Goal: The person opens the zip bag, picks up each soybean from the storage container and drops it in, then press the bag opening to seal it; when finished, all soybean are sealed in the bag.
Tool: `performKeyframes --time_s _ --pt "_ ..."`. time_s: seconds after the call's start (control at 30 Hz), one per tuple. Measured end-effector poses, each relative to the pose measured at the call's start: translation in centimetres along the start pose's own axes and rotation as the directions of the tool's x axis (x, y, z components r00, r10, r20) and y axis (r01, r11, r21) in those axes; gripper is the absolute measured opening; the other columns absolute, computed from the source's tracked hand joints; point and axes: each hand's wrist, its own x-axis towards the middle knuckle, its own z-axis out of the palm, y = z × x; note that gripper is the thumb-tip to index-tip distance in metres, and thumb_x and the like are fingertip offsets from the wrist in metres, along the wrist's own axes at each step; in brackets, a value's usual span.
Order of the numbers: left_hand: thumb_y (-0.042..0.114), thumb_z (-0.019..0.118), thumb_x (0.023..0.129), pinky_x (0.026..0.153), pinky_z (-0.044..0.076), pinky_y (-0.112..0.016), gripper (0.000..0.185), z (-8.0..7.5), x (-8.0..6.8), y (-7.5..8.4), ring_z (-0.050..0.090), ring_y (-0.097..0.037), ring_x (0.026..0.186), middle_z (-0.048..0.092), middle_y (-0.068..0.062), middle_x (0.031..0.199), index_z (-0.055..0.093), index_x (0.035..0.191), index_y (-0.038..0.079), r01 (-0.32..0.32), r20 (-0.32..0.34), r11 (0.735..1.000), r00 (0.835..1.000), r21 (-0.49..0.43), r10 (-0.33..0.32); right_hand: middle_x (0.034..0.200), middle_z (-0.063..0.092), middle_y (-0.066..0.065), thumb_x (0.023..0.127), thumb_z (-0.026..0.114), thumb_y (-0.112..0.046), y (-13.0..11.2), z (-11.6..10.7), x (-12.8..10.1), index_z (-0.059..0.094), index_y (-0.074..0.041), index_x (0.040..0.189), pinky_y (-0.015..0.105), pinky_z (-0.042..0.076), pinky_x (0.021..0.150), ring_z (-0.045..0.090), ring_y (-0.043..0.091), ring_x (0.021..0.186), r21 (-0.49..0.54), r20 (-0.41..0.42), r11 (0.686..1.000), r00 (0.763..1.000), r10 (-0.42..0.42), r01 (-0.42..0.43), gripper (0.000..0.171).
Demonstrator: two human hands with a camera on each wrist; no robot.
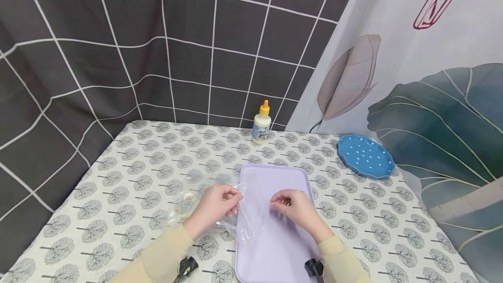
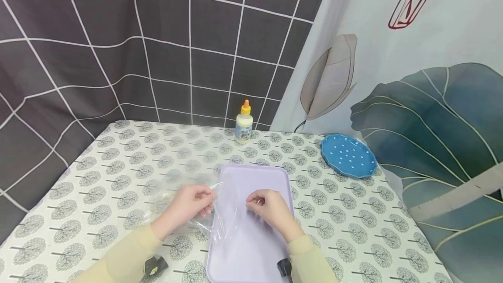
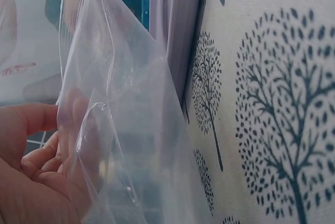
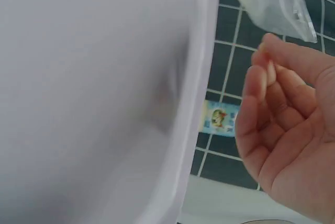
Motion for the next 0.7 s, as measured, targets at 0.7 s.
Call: performKeyframes --time_s 0.7 --pt "0.013 0.061 0.091 0.053 0.056 -0.021 0.016 0.2 -0.5 0.7 0.06 -0.011 0.057 0.063 -0.003 0.07 0.066 0.096 -0.001 0.011 0.004 1.0 1.0 0.023 -0.011 0.072 0.06 -0.008 0.082 0.073 -0.013 -2.9 0.5 -0.4 0.069 -0.012 0.091 0.02 0.049 0.056 0.05 0.002 0.062 0.096 0.021 0.984 0.988 -0.154 0.151 0.01"
